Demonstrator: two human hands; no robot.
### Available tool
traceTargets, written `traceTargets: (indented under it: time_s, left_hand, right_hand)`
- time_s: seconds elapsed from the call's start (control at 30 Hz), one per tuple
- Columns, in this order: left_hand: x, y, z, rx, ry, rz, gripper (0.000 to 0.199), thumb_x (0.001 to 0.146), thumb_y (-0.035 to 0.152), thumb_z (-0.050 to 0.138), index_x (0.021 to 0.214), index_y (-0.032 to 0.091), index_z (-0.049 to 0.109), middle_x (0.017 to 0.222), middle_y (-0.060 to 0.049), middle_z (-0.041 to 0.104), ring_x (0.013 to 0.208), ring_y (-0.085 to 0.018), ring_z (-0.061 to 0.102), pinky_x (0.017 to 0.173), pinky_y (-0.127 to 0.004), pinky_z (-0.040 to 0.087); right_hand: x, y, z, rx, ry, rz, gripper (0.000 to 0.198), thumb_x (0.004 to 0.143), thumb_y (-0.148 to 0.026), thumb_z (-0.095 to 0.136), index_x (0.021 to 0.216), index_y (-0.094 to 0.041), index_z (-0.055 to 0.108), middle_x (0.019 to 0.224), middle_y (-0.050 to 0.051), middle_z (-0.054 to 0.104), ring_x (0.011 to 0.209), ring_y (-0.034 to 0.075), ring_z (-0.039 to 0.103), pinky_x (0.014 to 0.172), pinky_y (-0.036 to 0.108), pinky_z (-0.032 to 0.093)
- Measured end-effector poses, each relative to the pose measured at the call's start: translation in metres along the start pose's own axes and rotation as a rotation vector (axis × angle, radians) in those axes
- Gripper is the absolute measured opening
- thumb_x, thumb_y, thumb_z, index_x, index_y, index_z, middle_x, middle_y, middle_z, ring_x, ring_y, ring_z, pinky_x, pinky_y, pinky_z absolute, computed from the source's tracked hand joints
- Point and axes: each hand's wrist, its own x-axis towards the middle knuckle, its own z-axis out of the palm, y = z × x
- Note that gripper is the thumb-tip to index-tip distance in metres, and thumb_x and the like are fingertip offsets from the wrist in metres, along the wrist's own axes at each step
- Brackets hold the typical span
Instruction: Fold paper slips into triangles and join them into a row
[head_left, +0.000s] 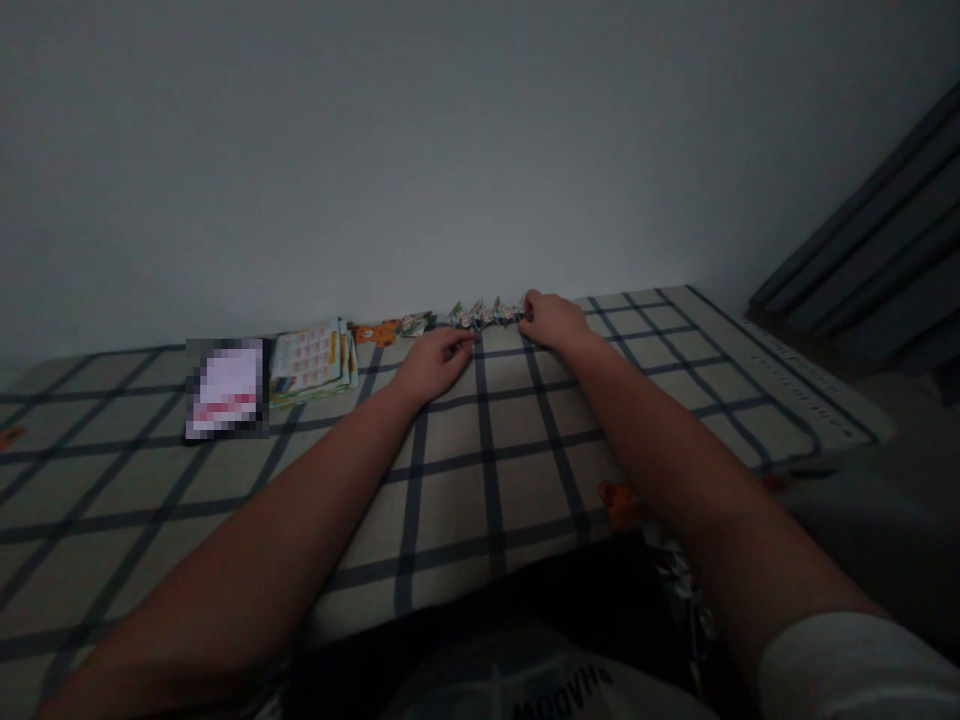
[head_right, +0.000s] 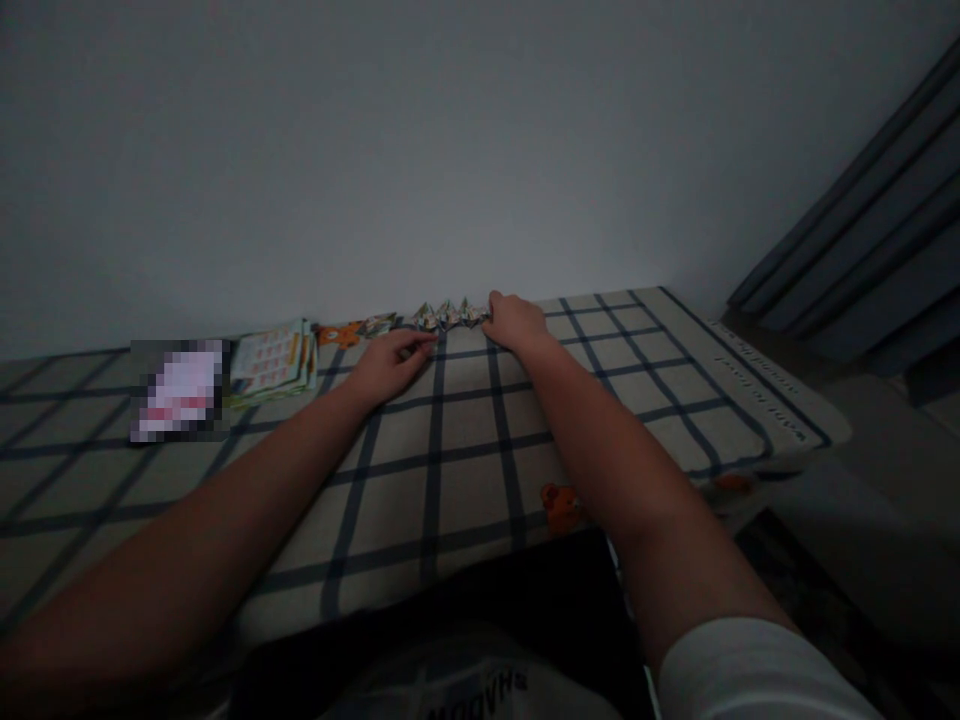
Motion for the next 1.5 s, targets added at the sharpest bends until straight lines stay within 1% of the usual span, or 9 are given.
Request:
traceTargets:
  time_s: [0.17,0.43,0.6,0.73,0.87,1.03,1.2,1.33,1.5]
  left_hand:
    - [0.002,-0.001,0.001,0.046,0.026,0.014,0.041,0.093,0.036,0.05,0.12,0.015,0.074,0.102,-0.011,0.073,0.088,-0.023,0.065,0.086,-0.038,0.053]
    - [0.005,0.0,0.0,0.124,0.108,-0.048,0.035,0.091,0.028,0.053,0.113,0.013,0.074,0.102,-0.012,0.074,0.093,-0.023,0.065,0.091,-0.038,0.051]
    - [0.005,0.005,-0.018,0.191,0.08,-0.082,0.03,0.091,0.025,0.052,0.105,0.015,0.076,0.099,-0.012,0.074,0.096,-0.024,0.065,0.094,-0.039,0.05]
    - [-0.006,0.002,-0.041,0.257,0.086,-0.129,0.029,0.087,0.02,0.052,0.104,0.011,0.074,0.106,-0.015,0.073,0.101,-0.027,0.066,0.094,-0.039,0.05]
    - [-0.028,-0.009,-0.066,0.346,0.103,-0.193,0.029,0.089,0.021,0.05,0.101,0.012,0.074,0.104,-0.015,0.072,0.101,-0.027,0.066,0.093,-0.039,0.05]
    - [-0.058,-0.031,-0.094,0.433,0.147,-0.263,0.037,0.087,0.023,0.053,0.116,0.011,0.072,0.112,-0.018,0.071,0.11,-0.031,0.064,0.1,-0.042,0.049]
    - [-0.085,-0.052,-0.119,0.52,0.037,-0.259,0.045,0.081,0.025,0.059,0.122,0.011,0.071,0.123,-0.019,0.069,0.119,-0.034,0.062,0.108,-0.044,0.046]
    - [-0.099,-0.055,-0.128,0.515,-0.049,-0.327,0.046,0.079,0.027,0.063,0.122,0.014,0.07,0.125,-0.018,0.069,0.119,-0.035,0.063,0.104,-0.043,0.049]
    - [-0.104,-0.046,-0.13,0.524,-0.093,-0.449,0.052,0.08,0.029,0.065,0.13,0.017,0.066,0.124,-0.018,0.071,0.114,-0.038,0.066,0.095,-0.045,0.051]
  right_hand:
    - [-0.008,-0.011,-0.008,0.019,0.095,-0.013,0.044,0.095,-0.046,0.054,0.125,-0.015,0.059,0.111,0.016,0.073,0.1,0.031,0.069,0.081,0.039,0.05]
    - [-0.023,-0.047,-0.016,-0.04,0.119,-0.304,0.034,0.103,-0.035,0.039,0.114,-0.018,0.066,0.115,0.014,0.072,0.103,0.027,0.066,0.081,0.035,0.045]
    - [-0.031,-0.082,-0.026,0.007,0.091,-0.456,0.032,0.102,-0.034,0.041,0.114,-0.019,0.067,0.114,0.012,0.073,0.1,0.027,0.067,0.078,0.035,0.046]
    - [-0.033,-0.116,-0.028,0.072,0.01,-0.526,0.033,0.1,-0.029,0.044,0.123,-0.02,0.067,0.123,0.012,0.071,0.108,0.027,0.066,0.084,0.036,0.048]
    - [-0.032,-0.15,-0.02,0.154,-0.026,-0.538,0.034,0.101,-0.029,0.043,0.122,-0.02,0.067,0.122,0.012,0.072,0.108,0.027,0.067,0.087,0.036,0.049]
    - [-0.031,-0.189,-0.003,0.209,-0.046,-0.616,0.033,0.1,-0.026,0.046,0.122,-0.017,0.068,0.127,0.013,0.07,0.117,0.027,0.064,0.097,0.038,0.048]
    - [-0.027,-0.224,0.015,0.22,-0.057,-0.713,0.04,0.095,-0.024,0.054,0.133,-0.013,0.063,0.14,0.016,0.061,0.129,0.027,0.056,0.107,0.038,0.045]
    - [-0.025,-0.238,0.026,0.187,-0.1,-0.754,0.045,0.097,-0.029,0.054,0.138,-0.012,0.059,0.144,0.017,0.059,0.133,0.029,0.053,0.111,0.043,0.042]
    - [-0.025,-0.238,0.03,0.134,-0.158,-0.727,0.043,0.1,-0.034,0.053,0.137,-0.013,0.061,0.136,0.017,0.064,0.127,0.029,0.057,0.106,0.041,0.044]
